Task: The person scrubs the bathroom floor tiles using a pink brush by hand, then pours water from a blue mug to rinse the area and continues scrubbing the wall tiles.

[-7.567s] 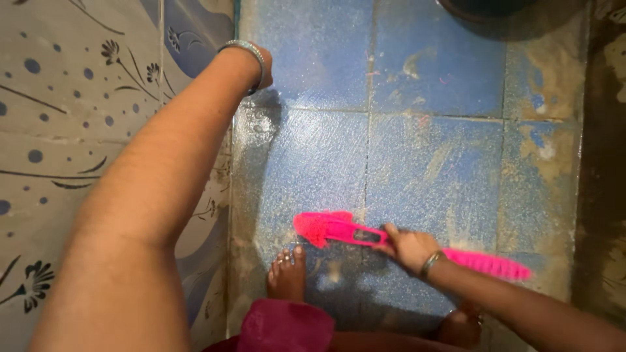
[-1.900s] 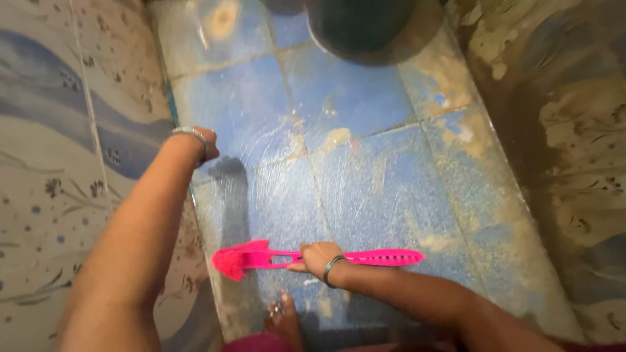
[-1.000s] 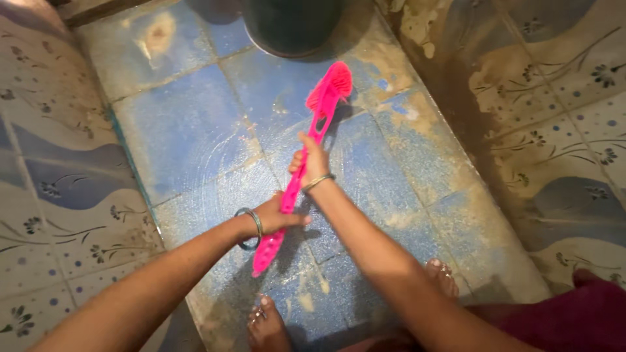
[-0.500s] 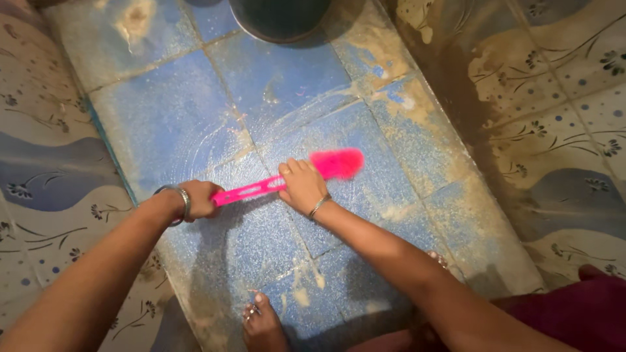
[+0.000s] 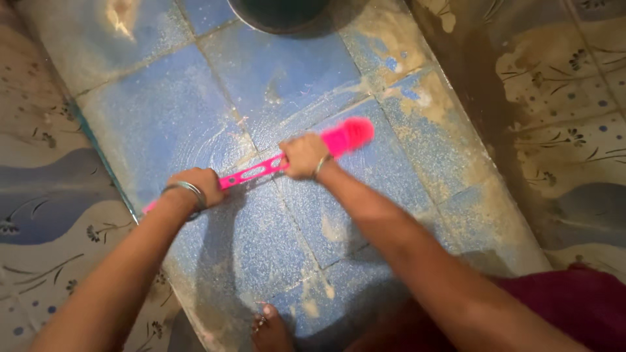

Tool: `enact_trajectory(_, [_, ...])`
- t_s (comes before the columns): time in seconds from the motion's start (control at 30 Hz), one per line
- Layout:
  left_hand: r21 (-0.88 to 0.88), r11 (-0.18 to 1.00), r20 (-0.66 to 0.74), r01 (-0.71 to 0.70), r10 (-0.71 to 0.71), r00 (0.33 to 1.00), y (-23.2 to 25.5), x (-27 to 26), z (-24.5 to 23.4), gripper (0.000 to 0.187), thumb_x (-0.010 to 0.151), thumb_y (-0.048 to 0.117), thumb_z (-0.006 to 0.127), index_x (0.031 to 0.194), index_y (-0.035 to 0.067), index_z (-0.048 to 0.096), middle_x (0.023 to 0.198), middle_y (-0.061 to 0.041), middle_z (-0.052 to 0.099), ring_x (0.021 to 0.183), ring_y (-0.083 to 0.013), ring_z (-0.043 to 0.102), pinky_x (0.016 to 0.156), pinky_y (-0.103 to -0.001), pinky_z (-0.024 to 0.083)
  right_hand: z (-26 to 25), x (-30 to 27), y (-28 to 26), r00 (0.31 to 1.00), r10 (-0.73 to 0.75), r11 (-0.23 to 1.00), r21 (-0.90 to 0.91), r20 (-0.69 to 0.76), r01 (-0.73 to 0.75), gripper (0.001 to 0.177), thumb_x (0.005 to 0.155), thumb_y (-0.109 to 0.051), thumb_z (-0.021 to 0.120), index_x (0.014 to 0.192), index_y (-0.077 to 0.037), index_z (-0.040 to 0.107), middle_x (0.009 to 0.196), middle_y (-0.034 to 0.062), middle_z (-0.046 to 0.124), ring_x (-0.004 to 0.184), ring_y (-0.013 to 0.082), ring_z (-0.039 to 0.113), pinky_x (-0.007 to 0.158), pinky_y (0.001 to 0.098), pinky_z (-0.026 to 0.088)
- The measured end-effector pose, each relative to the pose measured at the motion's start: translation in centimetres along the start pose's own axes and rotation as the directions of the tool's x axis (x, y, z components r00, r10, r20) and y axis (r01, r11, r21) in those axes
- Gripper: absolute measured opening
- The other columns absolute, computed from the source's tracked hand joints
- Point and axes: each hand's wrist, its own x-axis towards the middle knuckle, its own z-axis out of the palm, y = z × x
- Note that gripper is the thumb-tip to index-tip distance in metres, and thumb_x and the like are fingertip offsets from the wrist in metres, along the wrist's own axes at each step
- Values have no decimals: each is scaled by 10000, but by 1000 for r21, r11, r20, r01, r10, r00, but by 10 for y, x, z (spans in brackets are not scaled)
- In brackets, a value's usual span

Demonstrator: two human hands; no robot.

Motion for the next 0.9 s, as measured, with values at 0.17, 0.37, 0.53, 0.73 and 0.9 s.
enact_trajectory(0.17, [69, 996, 131, -63, 54, 990, -6, 10, -9, 453, 873, 423, 598, 1181, 130, 755, 1163, -188, 789, 1078, -326, 770, 962, -434, 579, 30, -27, -21, 978, 191, 980, 68, -84, -186, 327, 885, -412, 590, 892, -98, 683, 746, 151, 715, 661, 326, 694, 628, 527, 525])
enact_trajectory(0.37, [112, 964, 237, -241, 209, 949, -31, 25, -10, 449, 831, 305, 595, 1264, 244, 696, 1250, -154, 715, 1178, -348, 666, 996, -451, 530, 50, -51, -90, 942, 324, 930, 211, -82, -302, 333, 866, -391, 578, 860, -83, 704, 687, 170, 720, 597, 319, 699, 594, 491, 544])
enact_trajectory(0.53, [-42, 998, 123, 49, -43, 991, -40, 49, -32, 461, 908, 375, 571, 1164, 53, 780, 1135, -243, 787, 1064, -365, 771, 936, -457, 568, -1, 53, -2, 970, -31, 1000, -8, -239, 30, 333, 844, -438, 595, 823, -127, 710, 728, 108, 726, 670, 300, 695, 697, 489, 536])
enact_trajectory(0.73, [136, 963, 306, -233, 183, 934, -23, 42, -27, 460, 742, 238, 665, 1183, 152, 765, 1156, -179, 768, 1078, -328, 738, 948, -443, 561, 48, -69, -94, 891, 362, 930, 170, -274, -326, 399, 882, -476, 616, 788, -98, 701, 682, 173, 708, 574, 349, 675, 597, 523, 515])
enact_trajectory(0.9, [177, 971, 301, -160, 101, 948, -48, 57, -18, 565, 675, 195, 735, 1240, 196, 726, 1186, -163, 747, 1114, -328, 712, 952, -456, 560, 64, -47, -106, 926, 342, 933, 174, -162, -314, 412, 891, -482, 619, 799, -86, 686, 661, 163, 706, 558, 346, 679, 625, 525, 519])
